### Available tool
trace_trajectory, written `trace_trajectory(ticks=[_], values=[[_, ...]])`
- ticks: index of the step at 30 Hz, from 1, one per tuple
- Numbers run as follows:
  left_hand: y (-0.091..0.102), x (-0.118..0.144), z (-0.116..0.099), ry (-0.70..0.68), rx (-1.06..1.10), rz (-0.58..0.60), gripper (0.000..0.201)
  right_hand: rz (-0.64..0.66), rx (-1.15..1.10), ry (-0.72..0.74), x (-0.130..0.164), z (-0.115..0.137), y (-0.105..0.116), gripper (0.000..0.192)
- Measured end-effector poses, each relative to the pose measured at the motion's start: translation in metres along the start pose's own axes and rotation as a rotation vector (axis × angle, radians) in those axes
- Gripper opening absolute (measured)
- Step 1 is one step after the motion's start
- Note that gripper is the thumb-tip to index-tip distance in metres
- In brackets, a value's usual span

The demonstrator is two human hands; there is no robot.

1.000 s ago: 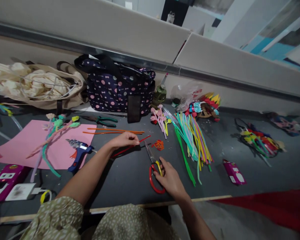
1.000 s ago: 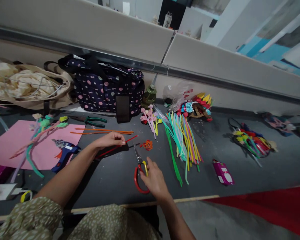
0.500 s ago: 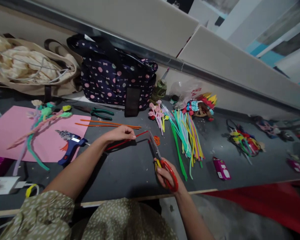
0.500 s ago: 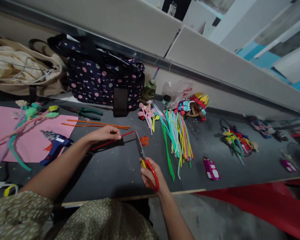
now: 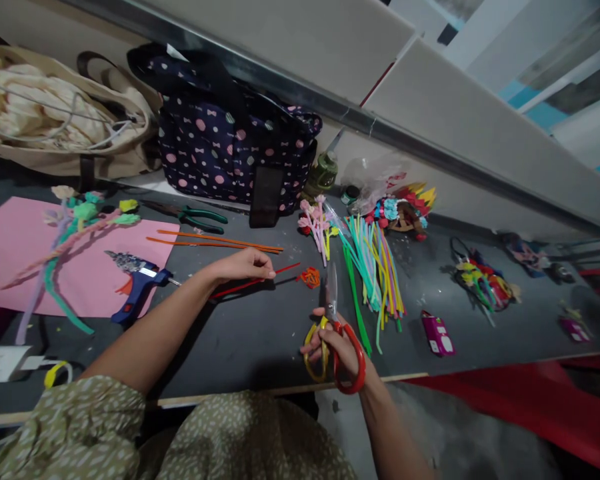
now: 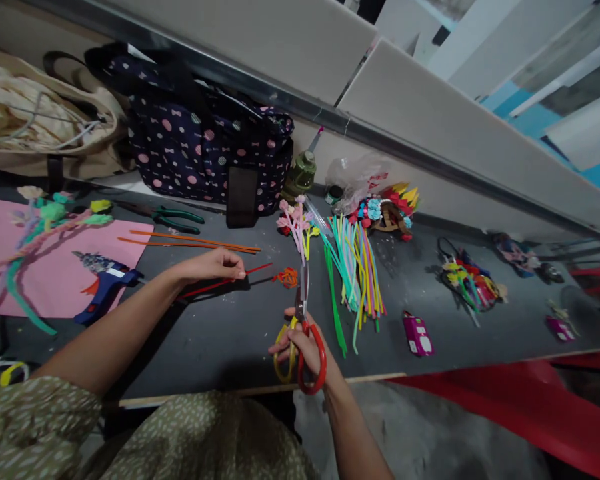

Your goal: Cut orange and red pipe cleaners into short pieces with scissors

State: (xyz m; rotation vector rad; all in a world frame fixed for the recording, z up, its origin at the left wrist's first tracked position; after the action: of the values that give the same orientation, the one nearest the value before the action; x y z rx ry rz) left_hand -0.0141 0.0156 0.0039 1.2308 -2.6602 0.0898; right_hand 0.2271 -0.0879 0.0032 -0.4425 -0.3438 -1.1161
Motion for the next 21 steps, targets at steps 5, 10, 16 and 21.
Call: trace_trajectory(ticks=[5,10,16,21], values=[[-0.004,-0.002,0.001,0.011,-0.012,0.018,0.034,0.059,0.148,-0.085,0.005,0.005,-0.008,0.055],[-0.012,-0.005,0.003,0.052,-0.005,0.054,0.035,0.033,0.205,-0.102,-0.006,-0.003,-0.009,0.060],[-0.015,-0.007,0.006,0.086,-0.014,0.061,0.034,-0.003,0.228,-0.065,-0.011,-0.003,-0.011,0.057],[-0.017,-0.009,0.007,0.097,-0.039,0.077,0.035,0.016,0.228,-0.074,-0.013,-0.005,-0.012,0.057]])
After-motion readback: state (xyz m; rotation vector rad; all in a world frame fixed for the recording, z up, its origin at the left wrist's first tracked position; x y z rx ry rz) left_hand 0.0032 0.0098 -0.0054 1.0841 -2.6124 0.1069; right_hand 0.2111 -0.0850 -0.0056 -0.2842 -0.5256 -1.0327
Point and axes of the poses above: each hand's wrist, its own x-axis away from the middle knuckle, its own y-axis out of the back of the hand, z = x × y, the point moved 7 cm from there along -x, towards the middle knuckle, and after that the axes turned 6 degrees about z, right-handed, at the moved point
